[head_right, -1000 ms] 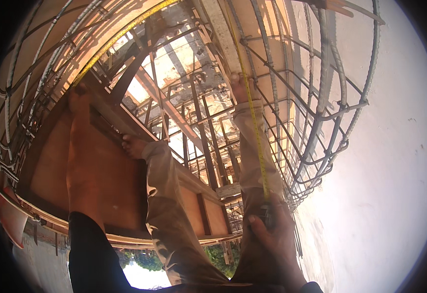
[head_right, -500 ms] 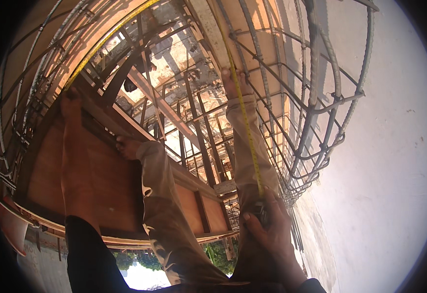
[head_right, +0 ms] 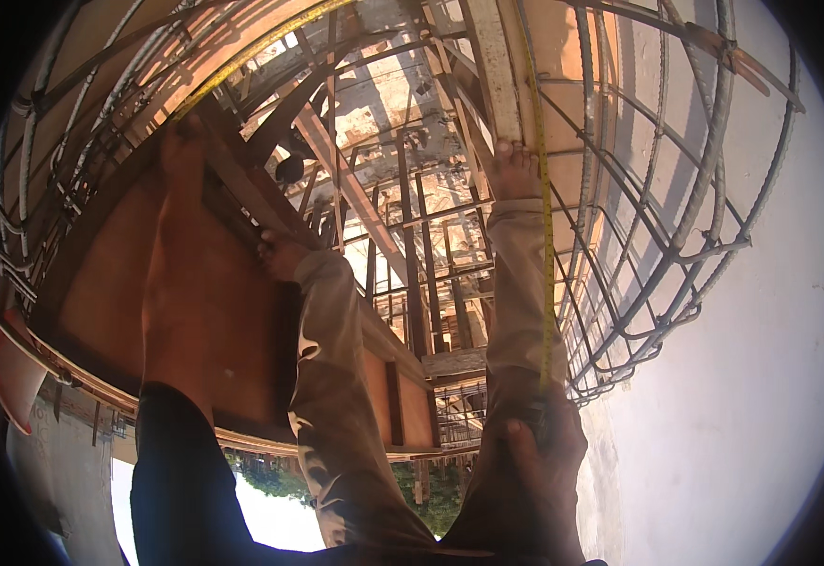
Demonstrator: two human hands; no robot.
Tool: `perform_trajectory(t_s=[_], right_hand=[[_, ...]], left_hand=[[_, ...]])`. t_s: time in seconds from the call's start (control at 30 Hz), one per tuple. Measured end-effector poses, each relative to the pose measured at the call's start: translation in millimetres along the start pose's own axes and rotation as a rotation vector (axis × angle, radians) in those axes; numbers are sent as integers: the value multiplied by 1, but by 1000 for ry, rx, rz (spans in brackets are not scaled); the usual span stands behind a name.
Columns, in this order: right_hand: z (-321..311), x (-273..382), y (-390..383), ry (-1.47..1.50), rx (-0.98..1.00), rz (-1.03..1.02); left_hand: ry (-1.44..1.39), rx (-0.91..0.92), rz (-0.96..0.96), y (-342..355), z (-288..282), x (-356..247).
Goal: The person measures wooden beams with a tape measure, marks them, and hammers a wooden support into place while working on an elevated construction frame.
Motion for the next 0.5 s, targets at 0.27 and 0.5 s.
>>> perform_trajectory(t_s=[0.27,0.5], right_hand=[[2,6,-2,2,-7,-32],[3,13,-2,70,24,68]], left_hand=[[-45,-142,96,-9,-21,-9],[-1552,-89,-124,-7,6,1]])
Point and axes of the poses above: each hand's wrist, its own y-axis towards the middle knuckle, its own z-axis out of the palm, x = y × z, the point moved 7 cm from there along y, towards the middle knuckle, and after that the axes turned 14 degrees about x, right-handed, at the moved point
